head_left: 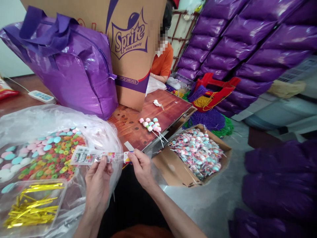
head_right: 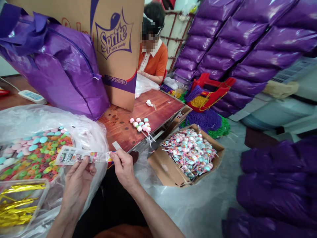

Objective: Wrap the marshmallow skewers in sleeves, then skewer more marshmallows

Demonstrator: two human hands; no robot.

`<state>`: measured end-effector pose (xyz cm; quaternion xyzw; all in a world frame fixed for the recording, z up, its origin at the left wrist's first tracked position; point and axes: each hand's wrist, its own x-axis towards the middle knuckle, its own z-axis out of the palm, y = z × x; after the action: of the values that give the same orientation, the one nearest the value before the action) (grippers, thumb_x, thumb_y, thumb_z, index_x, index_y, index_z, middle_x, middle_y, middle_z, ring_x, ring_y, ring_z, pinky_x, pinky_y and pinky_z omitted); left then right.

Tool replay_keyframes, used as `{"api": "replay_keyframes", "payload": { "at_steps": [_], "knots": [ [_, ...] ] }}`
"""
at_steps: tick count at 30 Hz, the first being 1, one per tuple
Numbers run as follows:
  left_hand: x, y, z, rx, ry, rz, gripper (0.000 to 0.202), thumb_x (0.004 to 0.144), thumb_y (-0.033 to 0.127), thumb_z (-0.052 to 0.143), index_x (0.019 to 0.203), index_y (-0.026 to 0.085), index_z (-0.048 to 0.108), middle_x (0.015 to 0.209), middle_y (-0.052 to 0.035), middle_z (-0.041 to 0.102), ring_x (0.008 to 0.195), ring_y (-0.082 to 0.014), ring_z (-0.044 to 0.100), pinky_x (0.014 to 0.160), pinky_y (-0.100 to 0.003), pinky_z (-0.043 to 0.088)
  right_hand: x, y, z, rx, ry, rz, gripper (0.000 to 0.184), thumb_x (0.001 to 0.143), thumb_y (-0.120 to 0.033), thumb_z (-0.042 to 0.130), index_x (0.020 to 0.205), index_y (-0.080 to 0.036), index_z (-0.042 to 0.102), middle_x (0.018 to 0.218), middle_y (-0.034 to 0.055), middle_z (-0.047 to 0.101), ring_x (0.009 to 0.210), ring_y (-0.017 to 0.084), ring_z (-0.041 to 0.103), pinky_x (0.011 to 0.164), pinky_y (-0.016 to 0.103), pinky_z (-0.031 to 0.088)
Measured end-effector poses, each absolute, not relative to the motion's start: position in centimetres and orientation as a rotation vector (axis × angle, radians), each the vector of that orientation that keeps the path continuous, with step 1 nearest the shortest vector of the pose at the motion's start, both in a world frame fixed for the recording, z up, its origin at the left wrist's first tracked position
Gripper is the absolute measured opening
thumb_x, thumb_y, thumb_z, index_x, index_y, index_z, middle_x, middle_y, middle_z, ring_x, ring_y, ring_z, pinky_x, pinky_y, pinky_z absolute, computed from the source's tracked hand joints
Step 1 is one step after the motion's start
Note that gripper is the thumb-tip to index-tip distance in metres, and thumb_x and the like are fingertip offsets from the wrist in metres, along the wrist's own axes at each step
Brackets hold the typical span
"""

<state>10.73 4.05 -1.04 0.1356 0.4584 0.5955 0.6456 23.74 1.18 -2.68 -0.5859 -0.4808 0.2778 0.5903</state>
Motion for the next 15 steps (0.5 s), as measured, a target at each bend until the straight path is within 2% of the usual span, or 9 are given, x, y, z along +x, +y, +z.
{"api": "replay_keyframes", "payload": {
  "at_steps": [4, 7, 9, 12, 15],
  "knots": [
    [11.3, 4.1, -1.1, 0.297, 1.052, 1.448, 0.039, 0.044, 0.021, 0.097, 0.064, 0.013, 0.064, 0.064, 0.0048, 0.064, 0.053, -0.0052, 0.053, 0.049, -0.016, 0.045, 25.0, 1.9, -2.5, -1.499, -1.231, 0.539, 0.038, 0.098, -0.035, 0.049, 0.062, -0.02, 0.048, 0.06, -0.0039, 0.047, 0.056, 0.011, 0.043, 0.057, 0.025, 0.037],
    [11.4, 4.4, -0.8, 0.262, 1.049, 1.463, 0.038, 0.047, 0.021, 0.096, 0.067, 0.013, 0.064, 0.066, 0.0046, 0.064, 0.056, -0.0051, 0.054, 0.05, -0.015, 0.045, 28.0, 2.8, -2.2, -1.698, -1.318, 0.303, 0.033, 0.099, -0.033, 0.046, 0.072, -0.02, 0.059, 0.071, 0.0009, 0.059, 0.068, 0.016, 0.053, 0.068, 0.027, 0.04],
    [11.0, 4.8, -0.7, 0.206, 1.044, 1.443, 0.036, 0.05, 0.019, 0.095, 0.069, 0.013, 0.064, 0.068, 0.0042, 0.065, 0.056, -0.0059, 0.056, 0.05, -0.016, 0.046, 30.9, 3.5, -2.1, -1.798, -1.265, 0.188, 0.025, 0.098, -0.029, 0.048, 0.082, -0.018, 0.064, 0.085, 0.0078, 0.063, 0.084, 0.021, 0.054, 0.078, 0.033, 0.038],
    [10.1, 5.3, -0.9, 0.118, 1.056, 1.393, 0.033, 0.056, 0.016, 0.092, 0.074, 0.014, 0.065, 0.068, 0.0032, 0.066, 0.056, -0.0084, 0.06, 0.051, -0.018, 0.049, 35.1, 4.6, -2.9, -2.24, -1.219, -0.138, 0.016, 0.091, -0.025, 0.056, 0.092, -0.015, 0.069, 0.097, 0.0145, 0.064, 0.091, 0.027, 0.052, 0.079, 0.036, 0.032],
    [9.2, 5.6, -1.2, 0.112, 1.073, 1.342, 0.026, 0.066, 0.018, 0.088, 0.081, 0.014, 0.067, 0.066, 0.0011, 0.067, 0.058, -0.0109, 0.064, 0.052, -0.019, 0.05, 37.9, 5.4, -4.5, -2.468, -1.309, -0.255, 0.019, 0.092, -0.026, 0.055, 0.09, -0.014, 0.07, 0.09, 0.0138, 0.066, 0.085, 0.025, 0.053, 0.075, 0.035, 0.029]
  ]
}}
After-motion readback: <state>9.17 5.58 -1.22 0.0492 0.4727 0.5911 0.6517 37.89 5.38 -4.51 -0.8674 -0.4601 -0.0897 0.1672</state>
